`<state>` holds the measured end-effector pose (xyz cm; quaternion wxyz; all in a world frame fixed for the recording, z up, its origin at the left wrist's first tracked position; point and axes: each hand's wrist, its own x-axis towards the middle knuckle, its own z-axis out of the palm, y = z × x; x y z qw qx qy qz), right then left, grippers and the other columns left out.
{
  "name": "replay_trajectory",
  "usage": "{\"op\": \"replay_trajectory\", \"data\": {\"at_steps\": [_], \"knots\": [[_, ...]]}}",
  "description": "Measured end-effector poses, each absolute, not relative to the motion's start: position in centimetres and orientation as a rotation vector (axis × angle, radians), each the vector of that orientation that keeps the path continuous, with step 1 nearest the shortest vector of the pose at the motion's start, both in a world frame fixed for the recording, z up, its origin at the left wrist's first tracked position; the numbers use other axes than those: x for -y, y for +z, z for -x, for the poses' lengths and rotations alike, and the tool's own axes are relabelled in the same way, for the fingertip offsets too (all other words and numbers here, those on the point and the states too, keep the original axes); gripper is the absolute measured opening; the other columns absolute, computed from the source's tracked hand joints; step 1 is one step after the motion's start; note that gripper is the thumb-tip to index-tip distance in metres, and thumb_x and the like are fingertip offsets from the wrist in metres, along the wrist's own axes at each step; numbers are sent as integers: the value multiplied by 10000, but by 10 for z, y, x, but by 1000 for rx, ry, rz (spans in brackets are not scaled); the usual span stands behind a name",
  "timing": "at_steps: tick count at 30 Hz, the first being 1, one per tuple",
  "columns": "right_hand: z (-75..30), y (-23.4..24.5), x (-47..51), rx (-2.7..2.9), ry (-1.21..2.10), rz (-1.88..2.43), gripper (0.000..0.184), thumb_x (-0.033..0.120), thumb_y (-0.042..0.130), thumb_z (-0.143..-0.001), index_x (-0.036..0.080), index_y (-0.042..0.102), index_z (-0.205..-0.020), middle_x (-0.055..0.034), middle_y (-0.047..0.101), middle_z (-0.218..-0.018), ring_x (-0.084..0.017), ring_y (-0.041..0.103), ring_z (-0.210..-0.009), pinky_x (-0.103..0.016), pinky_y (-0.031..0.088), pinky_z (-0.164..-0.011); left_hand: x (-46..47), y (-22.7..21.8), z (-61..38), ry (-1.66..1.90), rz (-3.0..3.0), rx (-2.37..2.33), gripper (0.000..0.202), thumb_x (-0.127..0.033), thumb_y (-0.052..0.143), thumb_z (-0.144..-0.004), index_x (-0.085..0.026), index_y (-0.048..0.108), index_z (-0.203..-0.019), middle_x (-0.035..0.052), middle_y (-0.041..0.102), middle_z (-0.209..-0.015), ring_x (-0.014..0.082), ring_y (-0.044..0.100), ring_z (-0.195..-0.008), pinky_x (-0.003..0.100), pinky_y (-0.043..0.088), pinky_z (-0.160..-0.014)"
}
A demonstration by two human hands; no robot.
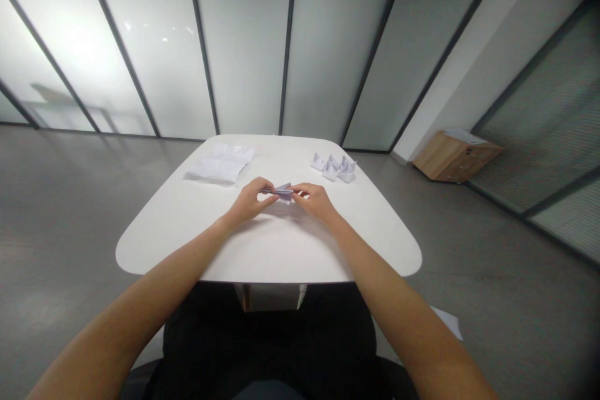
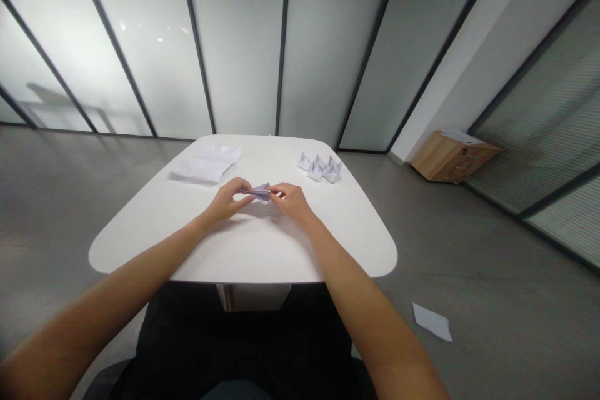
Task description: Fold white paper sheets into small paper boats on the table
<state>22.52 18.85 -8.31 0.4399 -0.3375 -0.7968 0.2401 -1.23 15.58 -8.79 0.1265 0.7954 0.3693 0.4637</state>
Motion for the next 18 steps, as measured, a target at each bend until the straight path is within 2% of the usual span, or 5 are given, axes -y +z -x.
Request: {"op": "replay_trajectory", "data": {"at_steps": [3,8,10,15,18], "knots": [[-224,-80,-184,2000,563,828,214,366,646,-874,248,805,-955,-52,791,-961,-224,704,-827,-333,541,-726,-154,-86,10,1342,-2330,-1101,223,-426,657,-918,-209,635,-963,65,662,-985,212,628,-946,358,534,-866],[-223,-75,-178,2033,534,863,251,402,576,-930,237,759,-976,-31,770,-904,-211,674,-816,-322,496,-771,-154,-86,8,1293,-2388,-1123,340,-275,700,-846,-225,631,-1175,71,661,-1106,232,620,-1033,382,510,-928],[-223,-75,-176,2011,505,871,256,408,545,-947,229,725,-979,-26,744,-881,-203,659,-813,-312,482,-774,-156,-88,8,1282,-2390,-1173,368,-250,705,-819,-218,651,-1182,74,649,-1110,237,619,-1045,390,510,-946],[-222,-75,-175,1930,457,871,280,447,477,-986,230,649,-1025,-19,681,-862,-192,618,-788,-294,461,-743,-163,-92,10,1286,-2282,-1221,336,-373,762,-798,-210,716,-1087,95,630,-1147,244,623,-1075,341,569,-812],[-221,-75,-174,1856,428,877,291,470,470,-992,229,622,-1050,-19,659,-843,-183,590,-742,-292,446,-708,-165,-92,11,1351,-2208,-1163,356,-443,809,-759,-196,735,-1005,121,628,-1261,276,606,-1175,358,577,-848]]}}
